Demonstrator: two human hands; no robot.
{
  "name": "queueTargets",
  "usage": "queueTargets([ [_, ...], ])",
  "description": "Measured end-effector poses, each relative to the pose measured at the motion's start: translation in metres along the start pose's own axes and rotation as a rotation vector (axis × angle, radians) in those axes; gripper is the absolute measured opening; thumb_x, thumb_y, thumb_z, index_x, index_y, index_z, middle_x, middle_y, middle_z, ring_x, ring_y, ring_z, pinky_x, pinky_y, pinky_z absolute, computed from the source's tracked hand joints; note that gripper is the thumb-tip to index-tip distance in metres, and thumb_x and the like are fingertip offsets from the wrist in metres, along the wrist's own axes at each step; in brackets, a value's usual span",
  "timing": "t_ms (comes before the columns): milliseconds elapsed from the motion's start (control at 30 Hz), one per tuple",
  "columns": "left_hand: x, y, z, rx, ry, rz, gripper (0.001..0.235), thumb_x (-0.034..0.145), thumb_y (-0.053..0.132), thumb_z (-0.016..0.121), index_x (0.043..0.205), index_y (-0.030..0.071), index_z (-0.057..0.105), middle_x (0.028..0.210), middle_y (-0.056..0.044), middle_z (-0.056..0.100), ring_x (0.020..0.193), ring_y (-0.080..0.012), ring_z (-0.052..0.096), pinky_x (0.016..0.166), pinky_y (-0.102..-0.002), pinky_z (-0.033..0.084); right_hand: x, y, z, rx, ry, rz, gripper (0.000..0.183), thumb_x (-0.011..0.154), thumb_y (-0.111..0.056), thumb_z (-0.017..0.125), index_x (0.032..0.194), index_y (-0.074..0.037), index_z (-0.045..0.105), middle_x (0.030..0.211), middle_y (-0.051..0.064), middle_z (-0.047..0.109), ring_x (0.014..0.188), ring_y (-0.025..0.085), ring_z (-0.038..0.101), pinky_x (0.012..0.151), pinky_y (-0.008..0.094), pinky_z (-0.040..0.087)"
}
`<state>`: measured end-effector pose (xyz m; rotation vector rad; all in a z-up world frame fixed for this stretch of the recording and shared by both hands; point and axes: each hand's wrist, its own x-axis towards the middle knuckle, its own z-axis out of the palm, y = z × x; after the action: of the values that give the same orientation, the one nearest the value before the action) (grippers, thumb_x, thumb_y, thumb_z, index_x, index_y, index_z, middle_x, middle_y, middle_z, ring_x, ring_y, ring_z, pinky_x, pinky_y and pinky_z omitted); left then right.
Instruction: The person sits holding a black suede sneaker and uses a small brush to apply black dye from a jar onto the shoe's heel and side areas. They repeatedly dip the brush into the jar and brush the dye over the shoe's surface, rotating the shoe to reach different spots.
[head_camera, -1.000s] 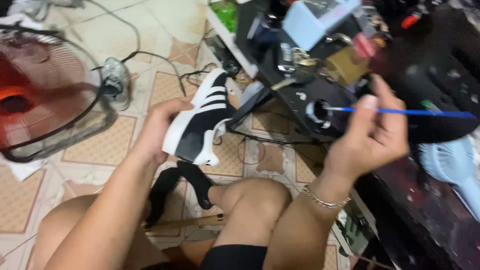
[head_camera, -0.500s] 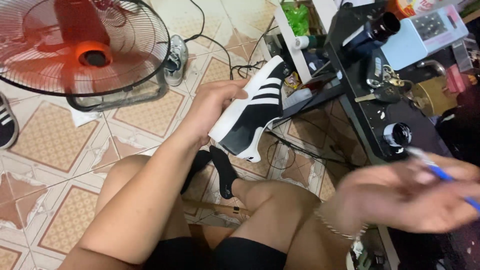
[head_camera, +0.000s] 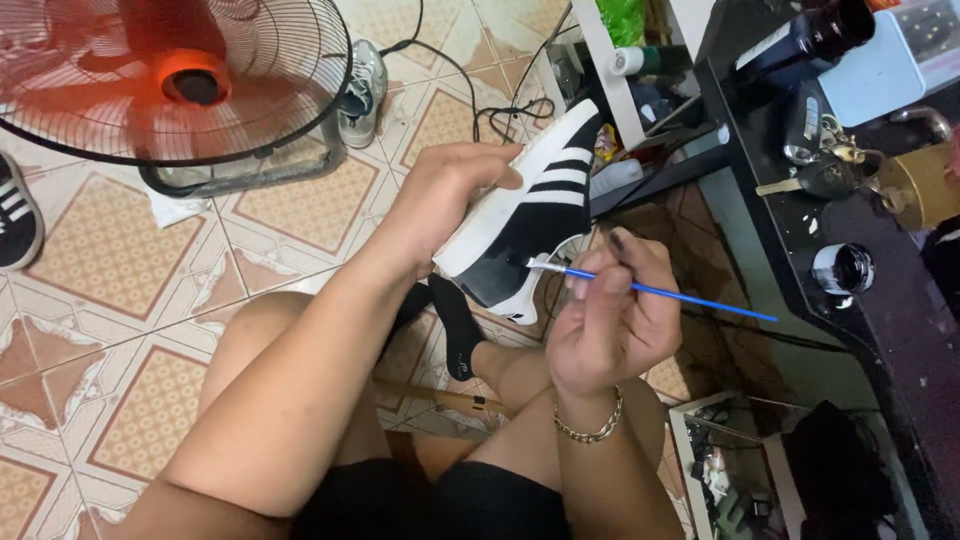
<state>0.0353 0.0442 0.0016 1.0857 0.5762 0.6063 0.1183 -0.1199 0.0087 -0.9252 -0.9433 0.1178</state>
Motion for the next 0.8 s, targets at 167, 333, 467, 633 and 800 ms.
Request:
queueTargets([
  [167, -0.003, 0.005, 0.003, -0.013, 0.009, -0.023, 0.041, 0.077, 0.018, 0.065, 0.108, -0.007, 0.076, 0.111, -0.015, 0.077, 0.094, -0.0177, 0.070, 0.082, -0.023, 0.054, -0.001, -0.004, 0.003, -0.063, -0.016, -0.003, 0.025, 0.112, -0.010, 0.062, 0.130, 0.008, 0.062, 0.100, 0.012, 0.059, 0.075, 0.011, 0.051, 0.067, 0.021, 0.042],
  [333, -0.006, 0.009, 0.005, -0.034, 0.022, -0.055, 0.044, 0.077, 0.017, 0.065, 0.113, -0.006, 0.075, 0.102, -0.017, 0.077, 0.087, -0.0182, 0.070, 0.075, -0.023, 0.055, -0.002, -0.003, 0.002, -0.157, -0.025, -0.021, 0.026, 0.113, -0.011, 0.061, 0.130, 0.009, 0.062, 0.106, 0.014, 0.060, 0.076, 0.012, 0.053, 0.068, 0.021, 0.043],
  [467, -0.006, 0.006, 0.004, -0.034, 0.018, -0.042, 0.044, 0.078, 0.017, 0.065, 0.113, -0.007, 0.075, 0.100, -0.016, 0.077, 0.085, -0.0177, 0.069, 0.073, -0.023, 0.054, -0.003, -0.005, 0.001, -0.115, -0.019, -0.040, 0.026, 0.113, -0.010, 0.062, 0.130, 0.009, 0.061, 0.107, 0.014, 0.061, 0.076, 0.011, 0.054, 0.067, 0.021, 0.045],
  [633, -0.005, 0.004, 0.004, -0.034, 0.003, -0.038, 0.043, 0.078, 0.017, 0.065, 0.112, -0.008, 0.076, 0.102, -0.015, 0.077, 0.086, -0.0172, 0.069, 0.075, -0.023, 0.054, -0.005, -0.006, -0.001, -0.205, -0.050, -0.034, 0.025, 0.113, -0.010, 0.061, 0.127, 0.010, 0.061, 0.111, 0.014, 0.060, 0.078, 0.012, 0.055, 0.068, 0.022, 0.046],
  [800, -0.005, 0.005, 0.005, -0.036, 0.015, -0.048, 0.044, 0.077, 0.017, 0.065, 0.112, -0.007, 0.076, 0.100, -0.015, 0.078, 0.087, -0.0172, 0.071, 0.076, -0.023, 0.055, -0.004, -0.008, -0.001, -0.202, -0.046, -0.073, 0.024, 0.112, -0.009, 0.062, 0.129, 0.008, 0.061, 0.112, 0.014, 0.061, 0.077, 0.012, 0.056, 0.067, 0.022, 0.047],
])
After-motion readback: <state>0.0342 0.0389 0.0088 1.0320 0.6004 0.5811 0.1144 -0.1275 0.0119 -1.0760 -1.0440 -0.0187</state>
